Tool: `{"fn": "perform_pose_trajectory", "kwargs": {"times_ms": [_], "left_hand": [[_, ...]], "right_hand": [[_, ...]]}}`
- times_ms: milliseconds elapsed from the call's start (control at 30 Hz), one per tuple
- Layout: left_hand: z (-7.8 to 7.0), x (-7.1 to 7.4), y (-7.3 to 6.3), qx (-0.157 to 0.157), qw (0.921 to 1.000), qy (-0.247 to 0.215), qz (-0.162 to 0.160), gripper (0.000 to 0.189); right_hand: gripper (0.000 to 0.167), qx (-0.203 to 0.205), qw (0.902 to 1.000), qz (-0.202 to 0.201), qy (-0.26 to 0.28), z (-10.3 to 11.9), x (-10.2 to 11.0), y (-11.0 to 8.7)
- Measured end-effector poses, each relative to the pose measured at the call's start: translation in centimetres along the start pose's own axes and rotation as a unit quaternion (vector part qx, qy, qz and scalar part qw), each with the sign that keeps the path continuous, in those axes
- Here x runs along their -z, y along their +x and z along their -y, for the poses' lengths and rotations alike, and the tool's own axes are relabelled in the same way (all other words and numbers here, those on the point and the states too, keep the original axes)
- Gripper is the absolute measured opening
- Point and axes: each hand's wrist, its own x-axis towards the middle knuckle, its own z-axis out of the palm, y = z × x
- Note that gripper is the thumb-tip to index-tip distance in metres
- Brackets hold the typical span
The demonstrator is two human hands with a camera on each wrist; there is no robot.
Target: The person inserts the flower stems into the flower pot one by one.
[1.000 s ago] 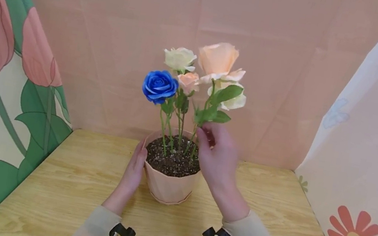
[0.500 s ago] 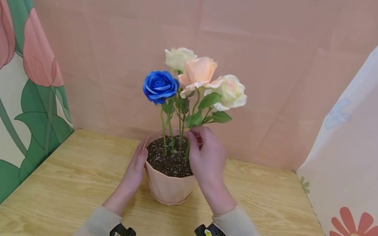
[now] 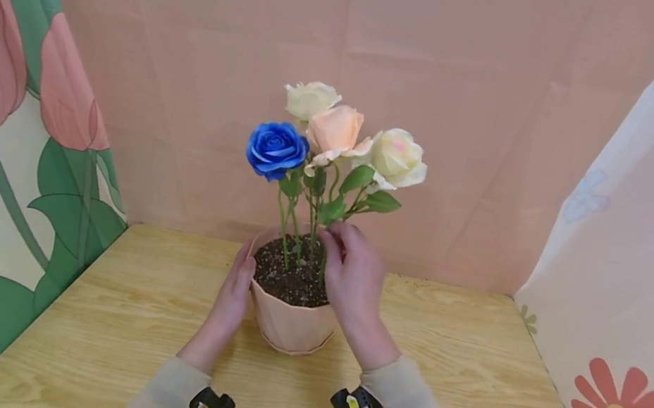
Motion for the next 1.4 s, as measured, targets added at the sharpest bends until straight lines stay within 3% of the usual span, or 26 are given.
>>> {"fn": "perform_pose_trajectory", "kwargs": {"times_ms": [333,633,1400], "left_hand": [[-0.2,0.1,-0.2,0.004,1.0,0.002,0.0,0.064],[-0.2,0.2,-0.1,0.004,1.0,0.002,-0.004,0.064],[-0.1,0.2,-0.2,0.004,1.0,0.002,0.003,0.062]], "right_hand": [[0.006,-0.009,0.9999,0.001,0.007,-1.3,-1.2,-1.0],[0.005,0.013,0.9995,-0.006,0.03,-1.9,-1.9,-1.3],[0.006,-0.021,0.9989,0.014,0.039,-2.1,-2.0,-1.7]]}}
